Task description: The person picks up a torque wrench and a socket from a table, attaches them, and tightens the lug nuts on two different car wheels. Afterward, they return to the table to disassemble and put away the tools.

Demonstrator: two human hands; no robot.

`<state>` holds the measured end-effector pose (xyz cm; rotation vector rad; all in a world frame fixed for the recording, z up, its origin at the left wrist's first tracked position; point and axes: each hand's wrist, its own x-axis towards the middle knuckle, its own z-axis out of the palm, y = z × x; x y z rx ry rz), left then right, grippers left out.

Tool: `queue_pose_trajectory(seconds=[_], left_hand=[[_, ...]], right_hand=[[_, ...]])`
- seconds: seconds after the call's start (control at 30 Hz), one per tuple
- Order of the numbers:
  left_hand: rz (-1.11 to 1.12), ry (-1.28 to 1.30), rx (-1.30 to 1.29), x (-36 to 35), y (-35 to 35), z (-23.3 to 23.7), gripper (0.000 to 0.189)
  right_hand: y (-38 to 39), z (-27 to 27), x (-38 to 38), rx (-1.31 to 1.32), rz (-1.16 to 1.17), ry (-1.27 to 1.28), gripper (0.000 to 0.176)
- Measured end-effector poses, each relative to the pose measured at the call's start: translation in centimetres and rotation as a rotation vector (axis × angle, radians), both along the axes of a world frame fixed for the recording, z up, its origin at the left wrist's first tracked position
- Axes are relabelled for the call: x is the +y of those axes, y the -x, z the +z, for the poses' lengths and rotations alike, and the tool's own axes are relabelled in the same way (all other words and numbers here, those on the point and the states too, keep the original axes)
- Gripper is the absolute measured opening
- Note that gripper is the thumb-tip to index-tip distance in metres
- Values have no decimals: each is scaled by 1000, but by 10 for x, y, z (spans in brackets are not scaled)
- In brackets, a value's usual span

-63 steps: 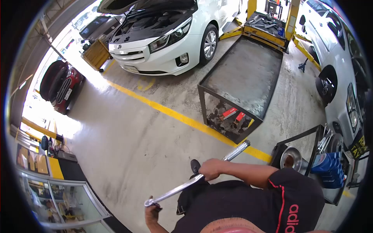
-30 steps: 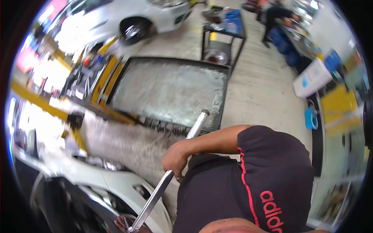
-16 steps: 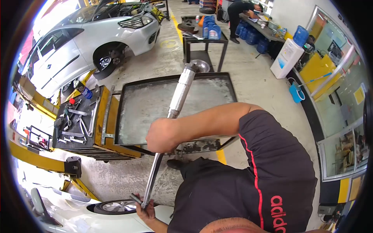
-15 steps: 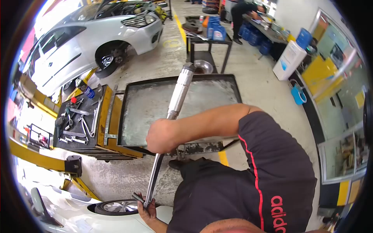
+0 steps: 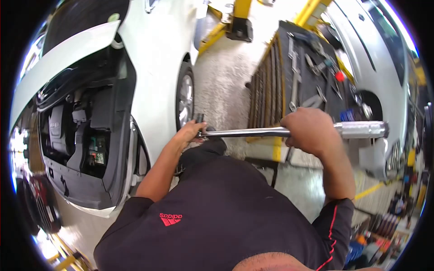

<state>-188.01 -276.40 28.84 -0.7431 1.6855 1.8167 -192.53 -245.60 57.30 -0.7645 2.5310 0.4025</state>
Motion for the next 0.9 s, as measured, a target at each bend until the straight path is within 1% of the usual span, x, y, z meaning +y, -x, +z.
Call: queue_pose_trajectory(seconds=[0.03,0.07,0.1,0.13,0.2,0.23,0.27,0.3,0.33,0.37,0.4,0.47,0.5,0.57,0.6,0.63,0.67,0.7,0.73,0.77,0.8,0.83,0.9], left_hand=[[18,-33,13,-10,21,-11,38],[84,-88,23,-18,36,-16,37],[89,-68,51,-27,62,-19,36],[94,-56,49,-28,76,-17,35],[113,-99,32,-46,108,-9,32],[97,-133,13,-56,124,-9,31],[88,-170,-10,-66,137,-10,31],[159,-179,-14,-74,150,-8,31],[113,-204,-78,-80,166,-4,31],[66,-232,-134,-85,182,-3,32],[142,-245,-128,-89,198,-11,32],[20,-282,-158,-97,233,-46,28],[90,-296,-149,-102,249,-64,28],[80,-381,-72,-112,274,-101,29],[122,-256,-15,-119,281,-119,30],[54,-215,-91,-129,297,-116,36],[123,-142,-86,-135,309,-124,38],[205,-83,-103,-142,322,-149,38],[-14,95,67,-153,358,-256,34],[-51,134,68,-156,370,-272,31],[-89,173,69,-160,383,-284,29],[78,268,-15,-158,376,-230,32],[333,263,-118,-160,357,-210,31]], right_hand=[[29,4,-15,8,35,15,25],[57,12,-33,23,99,-33,24],[86,18,-49,46,158,-75,24],[111,17,-57,38,186,-70,24],[172,20,-82,154,335,-3,24],[196,24,-96,142,345,22,27],[220,30,-114,132,411,18,27],[243,37,-136,21,381,-76,30],[267,41,-158,-77,357,-178,32],[296,37,-177,-121,405,-249,38],[322,31,-198,-116,480,-261,38],[370,17,-239,-99,548,-325,40],[394,10,-263,-151,582,-379,41],[459,-27,-291,-245,684,-335,47],[493,-50,-305,-279,765,-344,52],[543,-90,-310,-317,955,-277,51],[543,-90,-341,-365,855,-434,41],[590,-129,-356,-431,743,-457,46],[636,-166,-368,-541,725,-430,38],[633,-166,-387,-536,908,-509,29],[635,-182,-407,-546,976,-545,29],[631,-198,-433,-568,1004,-573,29],[620,-236,-464,-603,1040,-613,28]])
